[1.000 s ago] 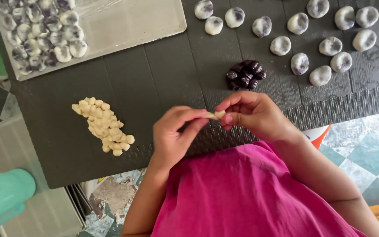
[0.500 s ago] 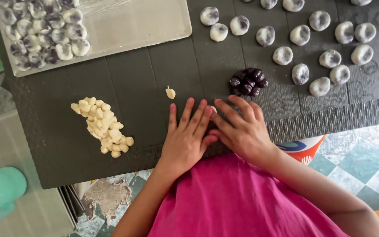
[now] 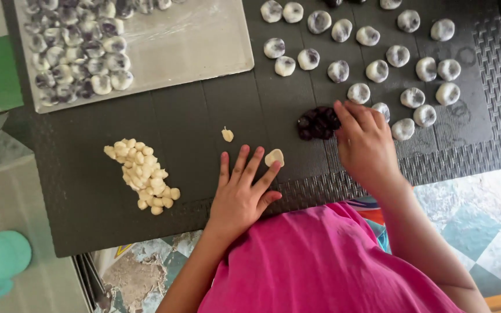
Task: Shaping small pieces of white and purple dough into balls and arranging them on a table.
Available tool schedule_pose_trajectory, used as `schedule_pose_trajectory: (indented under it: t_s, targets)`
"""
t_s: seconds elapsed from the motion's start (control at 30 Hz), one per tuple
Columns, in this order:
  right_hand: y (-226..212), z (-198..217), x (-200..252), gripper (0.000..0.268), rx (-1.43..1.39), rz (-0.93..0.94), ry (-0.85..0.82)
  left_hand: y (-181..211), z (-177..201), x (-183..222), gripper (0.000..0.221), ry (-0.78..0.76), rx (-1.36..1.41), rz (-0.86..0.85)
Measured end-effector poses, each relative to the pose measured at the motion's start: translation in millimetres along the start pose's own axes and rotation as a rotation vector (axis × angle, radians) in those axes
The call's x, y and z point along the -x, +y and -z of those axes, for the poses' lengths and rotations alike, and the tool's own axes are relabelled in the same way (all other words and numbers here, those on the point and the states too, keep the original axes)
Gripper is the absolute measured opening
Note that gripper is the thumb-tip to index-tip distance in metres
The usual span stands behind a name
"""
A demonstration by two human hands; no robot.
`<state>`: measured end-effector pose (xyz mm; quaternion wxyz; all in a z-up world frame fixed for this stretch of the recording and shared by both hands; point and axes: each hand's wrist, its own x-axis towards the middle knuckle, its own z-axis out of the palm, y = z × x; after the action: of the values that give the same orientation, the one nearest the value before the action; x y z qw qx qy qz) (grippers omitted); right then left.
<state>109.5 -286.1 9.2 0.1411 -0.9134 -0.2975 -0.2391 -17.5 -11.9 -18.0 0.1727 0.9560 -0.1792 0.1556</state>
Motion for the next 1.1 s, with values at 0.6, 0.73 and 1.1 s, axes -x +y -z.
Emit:
schedule_pose_trajectory:
  t_s: [0.6, 0.73, 1.1]
  targets:
    - [16, 33, -21, 0.055, -0.197, -0.160, -0.260, 2, 0, -19, 0.034, 0.106, 0.032, 0.061]
    - [-6, 52, -22, 0.033, -0.475, -0.343, -0.168, 5, -4, -31, 0.023, 0.098, 0.027, 0.195]
    - [-87, -9, 8, 0.014, -0.415, 0.063, -0.017, -1, -14, -52, 0.007, 0.053, 0.124, 0.301]
